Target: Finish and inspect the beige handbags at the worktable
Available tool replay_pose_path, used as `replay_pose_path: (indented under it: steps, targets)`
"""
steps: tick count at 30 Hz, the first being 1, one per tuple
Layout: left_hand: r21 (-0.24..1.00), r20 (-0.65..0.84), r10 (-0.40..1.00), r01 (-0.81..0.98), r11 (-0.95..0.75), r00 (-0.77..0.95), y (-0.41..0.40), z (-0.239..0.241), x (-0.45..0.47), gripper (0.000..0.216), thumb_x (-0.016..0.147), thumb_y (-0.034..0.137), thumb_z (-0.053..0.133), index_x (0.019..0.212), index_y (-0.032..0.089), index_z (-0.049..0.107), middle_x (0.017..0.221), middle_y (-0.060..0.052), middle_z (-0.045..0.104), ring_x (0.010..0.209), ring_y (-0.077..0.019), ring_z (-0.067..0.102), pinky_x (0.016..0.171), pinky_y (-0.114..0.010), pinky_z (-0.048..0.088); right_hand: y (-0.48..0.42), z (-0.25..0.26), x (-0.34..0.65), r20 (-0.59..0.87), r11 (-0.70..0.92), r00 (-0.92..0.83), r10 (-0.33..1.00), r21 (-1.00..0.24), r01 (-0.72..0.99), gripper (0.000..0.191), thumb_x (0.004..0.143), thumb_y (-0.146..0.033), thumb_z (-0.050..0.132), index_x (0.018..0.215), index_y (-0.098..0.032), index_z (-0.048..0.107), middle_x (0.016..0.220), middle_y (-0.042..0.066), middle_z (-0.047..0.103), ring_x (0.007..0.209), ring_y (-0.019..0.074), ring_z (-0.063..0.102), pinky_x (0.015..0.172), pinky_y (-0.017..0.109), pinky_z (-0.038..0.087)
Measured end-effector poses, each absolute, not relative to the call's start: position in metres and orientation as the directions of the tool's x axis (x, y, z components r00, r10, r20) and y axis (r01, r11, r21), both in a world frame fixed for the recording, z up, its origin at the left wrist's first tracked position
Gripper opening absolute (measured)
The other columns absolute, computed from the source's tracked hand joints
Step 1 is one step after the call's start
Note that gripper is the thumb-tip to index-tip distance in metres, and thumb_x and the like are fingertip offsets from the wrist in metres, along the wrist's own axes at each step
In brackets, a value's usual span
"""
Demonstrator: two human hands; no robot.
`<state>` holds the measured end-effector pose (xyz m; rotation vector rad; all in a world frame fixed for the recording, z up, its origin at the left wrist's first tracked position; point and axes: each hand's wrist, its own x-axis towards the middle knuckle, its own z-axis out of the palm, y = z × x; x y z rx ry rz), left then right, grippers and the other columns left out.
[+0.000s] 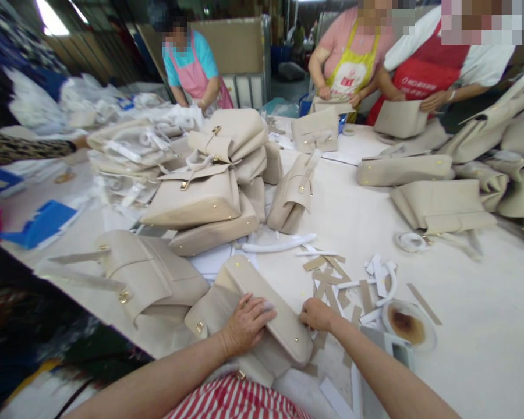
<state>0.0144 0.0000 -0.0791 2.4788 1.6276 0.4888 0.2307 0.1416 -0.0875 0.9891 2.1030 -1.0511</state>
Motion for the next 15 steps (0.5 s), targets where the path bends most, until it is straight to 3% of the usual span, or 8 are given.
replay_pose_path:
  steps: [4,8,11,15]
  targets:
    - [0.288,0.188,0.914,0.87,-0.4,0.358,0.0,-0.081,0.014,0.039,0.082,0.029,0.049,0.121,0.028,0.048,0.121,-0.001,0.056,0.119,-0.0182,0.041,0.108,-0.041,0.011,0.141,-0.088,0.217,-0.78,0.453,-0.487,0.393,-0.297,0.84,0.032,0.086,-0.041,0.05,0.074,-0.013,0.061,0.071,0.0,0.064,0.069,0.0114,0.061,0.072,0.031,0.05]
    - [0.275,0.169,0.915,0.873,-0.402,0.368,-0.001,-0.08,0.014,0.041,0.081,0.029,0.051,0.122,0.028,0.048,0.121,-0.002,0.056,0.118,-0.0191,0.041,0.108,-0.042,0.011,0.138,-0.09,0.208,-0.774,0.48,-0.437,0.459,-0.198,0.855,0.026,0.085,-0.038,0.054,0.088,-0.013,0.061,0.091,0.004,0.064,0.085,0.0153,0.061,0.08,0.037,0.049]
    - [0.291,0.174,0.914,0.868,-0.403,0.367,-0.001,-0.079,0.014,0.038,0.083,0.029,0.048,0.122,0.027,0.048,0.121,-0.002,0.056,0.119,-0.0187,0.041,0.108,-0.041,0.01,0.135,-0.09,0.21,-0.761,0.479,-0.428,0.488,-0.176,0.86,0.026,0.085,-0.037,0.054,0.093,-0.013,0.06,0.098,0.005,0.063,0.092,0.0174,0.059,0.084,0.041,0.047]
    - [0.289,0.168,0.915,0.869,-0.401,0.366,-0.001,-0.078,0.014,0.039,0.084,0.03,0.048,0.123,0.027,0.047,0.12,-0.001,0.056,0.119,-0.0185,0.041,0.108,-0.041,0.012,0.132,-0.091,0.219,-0.757,0.422,-0.408,0.511,-0.193,0.886,0.028,0.086,-0.039,0.052,0.089,-0.012,0.06,0.094,0.005,0.064,0.088,0.0159,0.06,0.082,0.038,0.048]
